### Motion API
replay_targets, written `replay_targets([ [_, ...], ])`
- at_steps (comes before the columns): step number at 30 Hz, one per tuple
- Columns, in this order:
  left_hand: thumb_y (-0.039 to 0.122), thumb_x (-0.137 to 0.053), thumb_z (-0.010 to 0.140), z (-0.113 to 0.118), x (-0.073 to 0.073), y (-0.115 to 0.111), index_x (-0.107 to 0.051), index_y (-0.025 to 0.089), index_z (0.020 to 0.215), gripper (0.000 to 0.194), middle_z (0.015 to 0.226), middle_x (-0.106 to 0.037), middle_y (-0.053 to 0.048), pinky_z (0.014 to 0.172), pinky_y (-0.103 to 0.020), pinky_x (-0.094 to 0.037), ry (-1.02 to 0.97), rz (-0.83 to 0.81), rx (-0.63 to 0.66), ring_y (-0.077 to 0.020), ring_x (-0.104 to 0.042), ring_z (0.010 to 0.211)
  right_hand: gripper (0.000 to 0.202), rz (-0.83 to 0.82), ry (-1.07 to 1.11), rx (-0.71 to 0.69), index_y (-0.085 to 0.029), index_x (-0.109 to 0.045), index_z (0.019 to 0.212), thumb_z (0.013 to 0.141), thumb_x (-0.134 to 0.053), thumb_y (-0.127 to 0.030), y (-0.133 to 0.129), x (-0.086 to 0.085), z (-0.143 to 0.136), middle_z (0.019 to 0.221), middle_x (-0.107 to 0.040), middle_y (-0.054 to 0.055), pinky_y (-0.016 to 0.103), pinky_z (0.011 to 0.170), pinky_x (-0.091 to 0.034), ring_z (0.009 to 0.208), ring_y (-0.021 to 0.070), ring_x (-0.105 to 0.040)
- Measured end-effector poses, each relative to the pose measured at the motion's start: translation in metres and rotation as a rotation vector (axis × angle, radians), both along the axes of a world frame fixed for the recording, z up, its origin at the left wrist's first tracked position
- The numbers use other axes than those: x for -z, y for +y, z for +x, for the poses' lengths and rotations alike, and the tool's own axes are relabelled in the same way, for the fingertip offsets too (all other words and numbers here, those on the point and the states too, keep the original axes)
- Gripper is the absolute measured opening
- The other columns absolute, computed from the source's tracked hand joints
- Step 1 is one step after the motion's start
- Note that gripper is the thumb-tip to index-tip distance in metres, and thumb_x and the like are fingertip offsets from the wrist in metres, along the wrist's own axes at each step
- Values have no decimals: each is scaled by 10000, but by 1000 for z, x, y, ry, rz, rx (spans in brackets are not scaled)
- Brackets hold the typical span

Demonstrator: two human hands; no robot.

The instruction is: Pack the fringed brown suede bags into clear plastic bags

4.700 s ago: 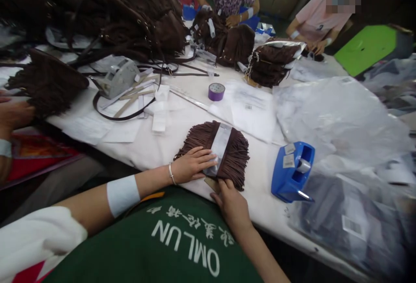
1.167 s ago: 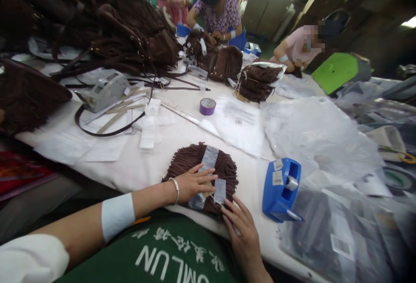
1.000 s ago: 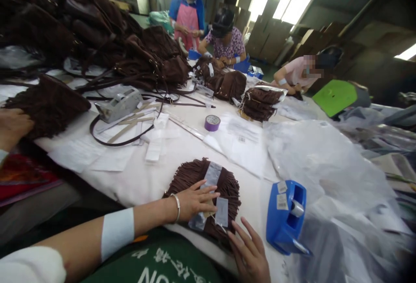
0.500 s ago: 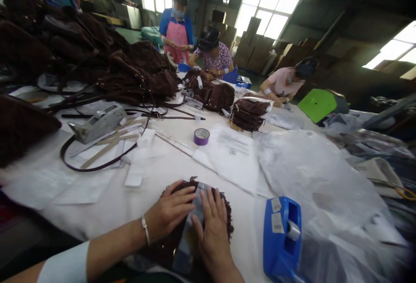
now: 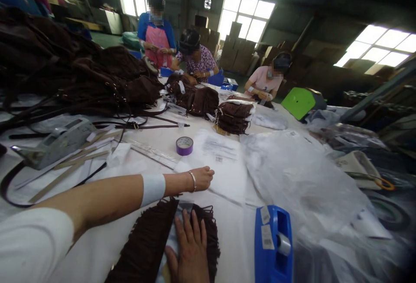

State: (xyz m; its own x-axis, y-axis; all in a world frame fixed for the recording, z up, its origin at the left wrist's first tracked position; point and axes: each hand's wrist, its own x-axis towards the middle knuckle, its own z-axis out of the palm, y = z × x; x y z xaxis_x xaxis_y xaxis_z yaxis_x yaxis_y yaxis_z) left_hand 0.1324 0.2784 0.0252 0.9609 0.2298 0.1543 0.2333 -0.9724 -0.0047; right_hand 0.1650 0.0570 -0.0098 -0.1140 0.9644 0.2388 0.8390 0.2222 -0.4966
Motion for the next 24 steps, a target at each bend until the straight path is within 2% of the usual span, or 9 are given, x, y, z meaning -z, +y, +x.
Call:
replay_targets([
  [4, 66, -540, 804, -15, -15, 12, -611, 121, 687, 147, 758, -618, -113, 737, -345, -380, -60, -36, -204, -223, -499, 831, 634, 69, 70, -1, -362, -306, 1399, 830, -557, -486, -2, 3, -1, 1448, -335, -8, 539, 1074, -280, 1326, 301, -328],
  [7, 155, -537, 857, -27, -22, 11, -605, 123, 745, 134, 792, -613, -87, 789, -332, -391, -145, -90, -361, -197, -501, 808, 498, 176, 180, 12, -356, -382, 1364, 881, -501, -371, -1, -9, 6, 1438, -369, 1, 522, 1077, -280, 1323, 278, -340],
  [9, 206, -587, 842, -31, -24, 7, -594, 135, 741, 123, 782, -613, -62, 770, -307, -405, -209, -132, -448, -187, -505, 804, 408, 222, 343, 106, -337, -456, 1318, 910, -433, -320, 6, -24, 20, 1433, -387, 6, 494, 1087, -273, 1328, 255, -337],
  [11, 233, -642, 807, -30, -25, 0, -582, 146, 708, 145, 726, -601, -37, 719, -281, -414, -265, -173, -508, -179, -509, 780, 383, 166, 577, 257, -301, -496, 1287, 918, -407, -350, 22, -39, 39, 1406, -431, 28, 447, 1078, -302, 1304, 237, -377],
  [14, 269, -690, 764, -22, -26, -10, -570, 153, 670, 191, 669, -574, -16, 652, -252, -411, -333, -228, -536, -166, -511, 740, 519, -64, 908, 453, -213, -473, 1301, 858, -490, -483, 61, -49, 65, 1278, -554, 95, 377, 965, -423, 1150, 235, -537],
  [17, 254, -705, 736, -14, -25, -17, -555, 153, 644, 203, 657, -543, -10, 626, -244, -391, -378, -323, -509, -164, -498, 736, 581, -203, 1076, 468, -125, -583, 1148, 751, -601, -549, 100, -41, 80, 978, -685, 112, 330, 778, -490, 870, 233, -648],
  [19, 244, -717, 718, -15, -25, -16, -545, 152, 629, 214, 651, -527, -6, 629, -245, -381, -377, -388, -483, -165, -486, 740, 473, -158, 1093, 427, -117, -664, 913, 733, -613, -552, 116, -31, 83, 780, -691, 85, 299, 698, -478, 735, 209, -637],
  [21, 251, -728, 711, -21, -24, -12, -548, 152, 635, 219, 661, -535, -1, 651, -248, -383, -370, -438, -457, -161, -480, 743, 424, -70, 1100, 428, -131, -656, 745, 740, -601, -552, 121, -22, 84, 682, -667, 66, 280, 666, -461, 680, 188, -609],
  [24, 252, -730, 710, -30, -23, -6, -550, 154, 657, 212, 701, -563, 3, 712, -263, -398, -402, -469, -439, -155, -486, 758, 432, -59, 1167, 447, -135, -641, 765, 731, -604, -563, 118, -15, 82, 733, -668, 63, 271, 668, -458, 702, 178, -609],
])
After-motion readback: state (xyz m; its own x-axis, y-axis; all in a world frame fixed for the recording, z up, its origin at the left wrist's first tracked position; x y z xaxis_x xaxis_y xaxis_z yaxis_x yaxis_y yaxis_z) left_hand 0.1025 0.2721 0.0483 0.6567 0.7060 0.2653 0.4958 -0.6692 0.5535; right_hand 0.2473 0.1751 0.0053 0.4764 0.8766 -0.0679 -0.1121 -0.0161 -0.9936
